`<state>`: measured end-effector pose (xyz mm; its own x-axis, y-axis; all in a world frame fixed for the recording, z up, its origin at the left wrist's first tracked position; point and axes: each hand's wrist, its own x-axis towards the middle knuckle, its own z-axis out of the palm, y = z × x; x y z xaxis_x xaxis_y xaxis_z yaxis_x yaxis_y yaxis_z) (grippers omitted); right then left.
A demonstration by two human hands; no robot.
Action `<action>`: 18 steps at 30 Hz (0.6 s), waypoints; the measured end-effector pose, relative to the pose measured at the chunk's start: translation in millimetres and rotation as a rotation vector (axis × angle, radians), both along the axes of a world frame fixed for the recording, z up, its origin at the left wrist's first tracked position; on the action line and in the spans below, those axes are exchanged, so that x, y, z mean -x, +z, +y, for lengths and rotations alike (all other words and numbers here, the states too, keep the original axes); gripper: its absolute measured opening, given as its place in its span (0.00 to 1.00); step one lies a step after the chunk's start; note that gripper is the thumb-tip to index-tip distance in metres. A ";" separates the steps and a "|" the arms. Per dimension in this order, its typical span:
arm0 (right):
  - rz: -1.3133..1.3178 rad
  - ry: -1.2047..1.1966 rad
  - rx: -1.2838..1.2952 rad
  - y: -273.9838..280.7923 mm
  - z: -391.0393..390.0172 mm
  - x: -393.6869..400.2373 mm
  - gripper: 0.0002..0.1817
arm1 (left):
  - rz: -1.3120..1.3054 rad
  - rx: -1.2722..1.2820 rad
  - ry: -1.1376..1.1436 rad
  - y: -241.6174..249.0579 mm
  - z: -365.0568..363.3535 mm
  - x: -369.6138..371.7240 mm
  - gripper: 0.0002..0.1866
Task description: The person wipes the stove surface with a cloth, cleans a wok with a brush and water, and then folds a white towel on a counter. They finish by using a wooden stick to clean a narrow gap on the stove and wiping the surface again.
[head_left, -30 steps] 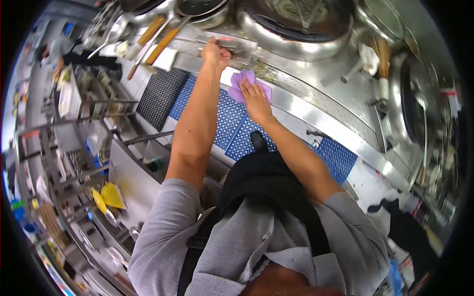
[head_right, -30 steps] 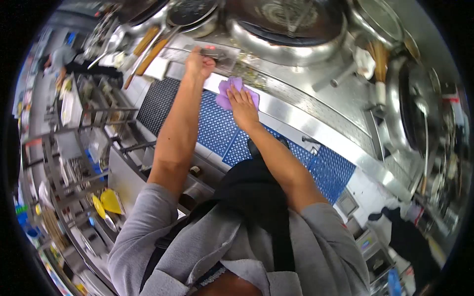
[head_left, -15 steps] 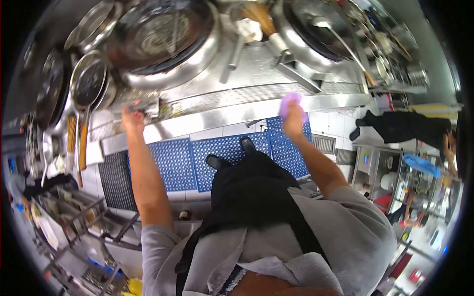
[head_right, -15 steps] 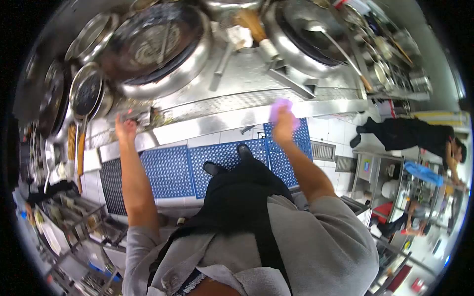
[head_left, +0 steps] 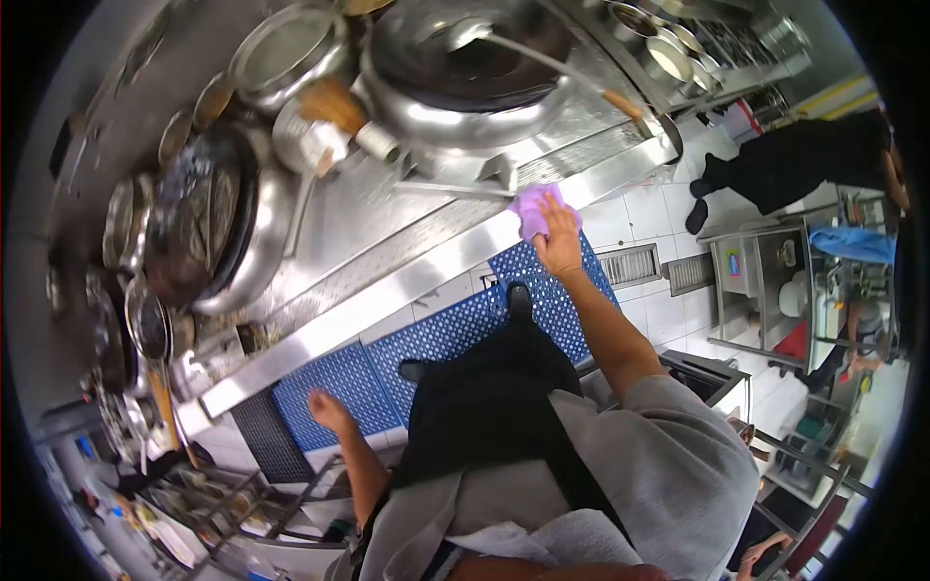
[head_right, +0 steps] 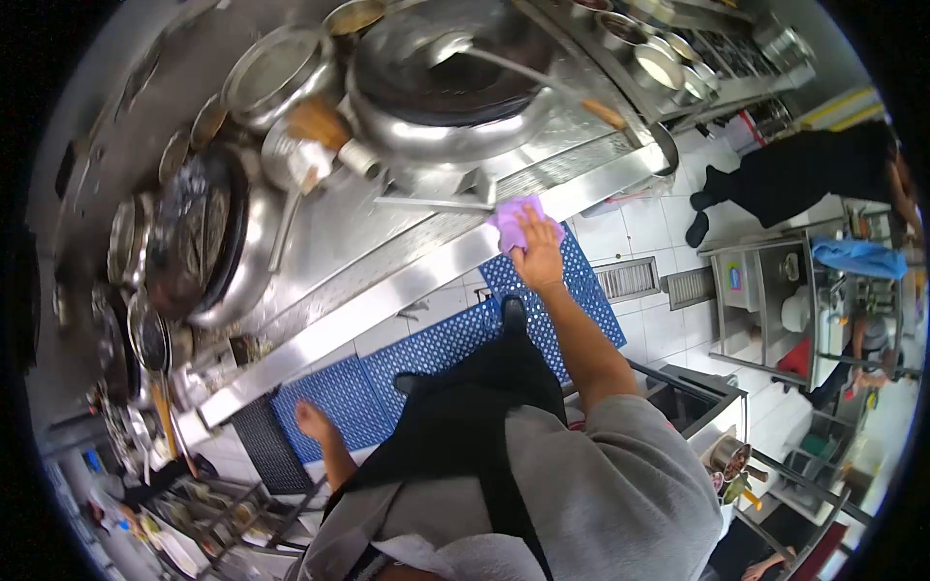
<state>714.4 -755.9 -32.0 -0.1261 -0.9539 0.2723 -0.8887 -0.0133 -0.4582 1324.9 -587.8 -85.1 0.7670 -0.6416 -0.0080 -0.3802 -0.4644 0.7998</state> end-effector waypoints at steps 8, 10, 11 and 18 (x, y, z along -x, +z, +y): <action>0.077 -0.464 0.135 -38.7 -75.5 239.2 0.33 | -0.663 -1.259 -1.084 -27.7 109.7 93.6 0.17; 0.087 -0.542 0.096 -39.5 -90.1 293.1 0.33 | -0.635 -1.068 -1.210 -9.5 111.8 82.0 0.16; 0.085 -0.574 0.113 -45.2 -90.7 310.7 0.33 | -0.670 -0.986 -1.239 3.1 100.7 84.5 0.15; 0.099 -0.669 -0.094 -40.1 -100.7 336.2 0.34 | 0.549 -0.513 -0.135 0.2 27.0 134.5 0.10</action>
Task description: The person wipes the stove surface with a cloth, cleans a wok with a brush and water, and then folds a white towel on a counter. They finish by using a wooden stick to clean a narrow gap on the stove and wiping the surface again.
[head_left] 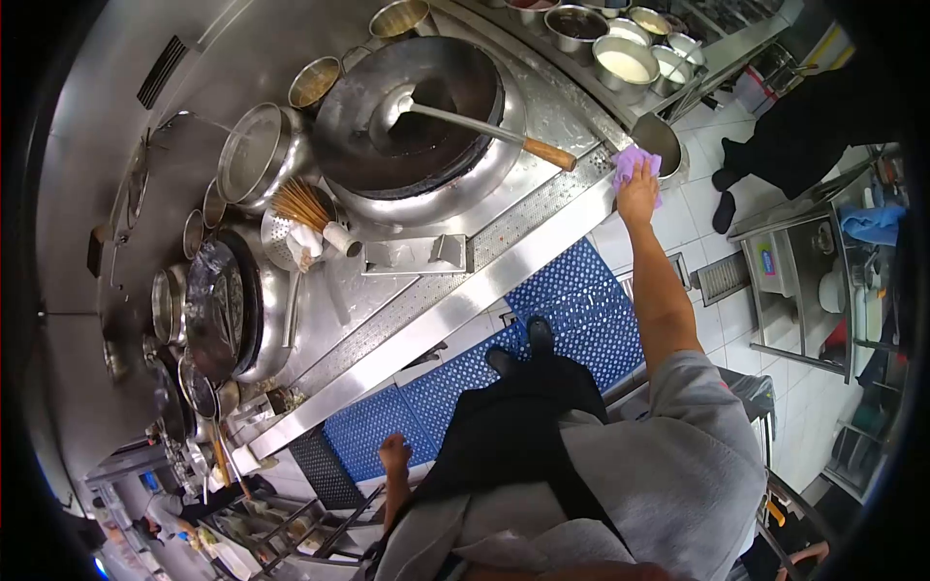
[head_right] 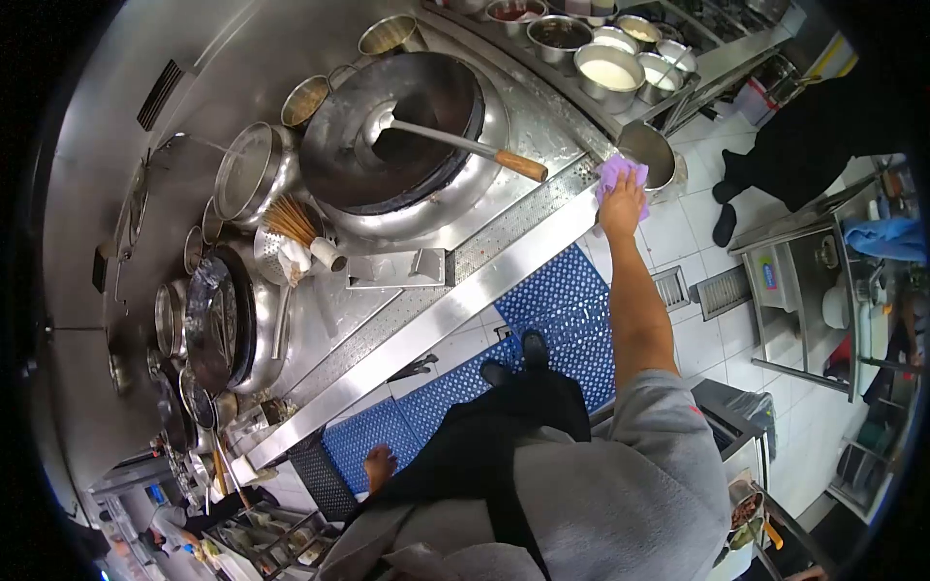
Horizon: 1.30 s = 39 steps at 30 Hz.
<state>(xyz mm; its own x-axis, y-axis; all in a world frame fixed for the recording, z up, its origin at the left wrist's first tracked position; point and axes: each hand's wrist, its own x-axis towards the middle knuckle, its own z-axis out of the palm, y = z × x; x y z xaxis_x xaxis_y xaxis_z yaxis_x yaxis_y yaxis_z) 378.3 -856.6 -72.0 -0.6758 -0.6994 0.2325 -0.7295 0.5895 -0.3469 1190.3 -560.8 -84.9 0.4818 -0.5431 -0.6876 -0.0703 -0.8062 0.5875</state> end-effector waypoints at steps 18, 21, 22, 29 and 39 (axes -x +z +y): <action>0.285 0.408 -0.181 20.5 -81.7 46.7 0.32 | -0.627 -0.192 -1.479 -45.4 12.6 144.0 0.16; 0.149 0.424 -0.213 24.9 -84.4 43.9 0.32 | -0.548 -0.101 -1.451 -24.0 -5.8 167.5 0.18; 0.157 0.437 -0.202 25.2 -89.5 44.5 0.33 | -0.536 -0.104 -1.439 -19.5 -13.2 174.7 0.18; -0.012 0.662 0.052 22.2 -237.0 39.6 0.36 | -0.457 -0.179 -1.373 -12.2 -20.0 214.9 0.20; 0.070 0.744 0.126 4.3 -490.5 38.1 0.32 | -0.392 -0.354 -1.083 33.2 33.4 255.5 0.15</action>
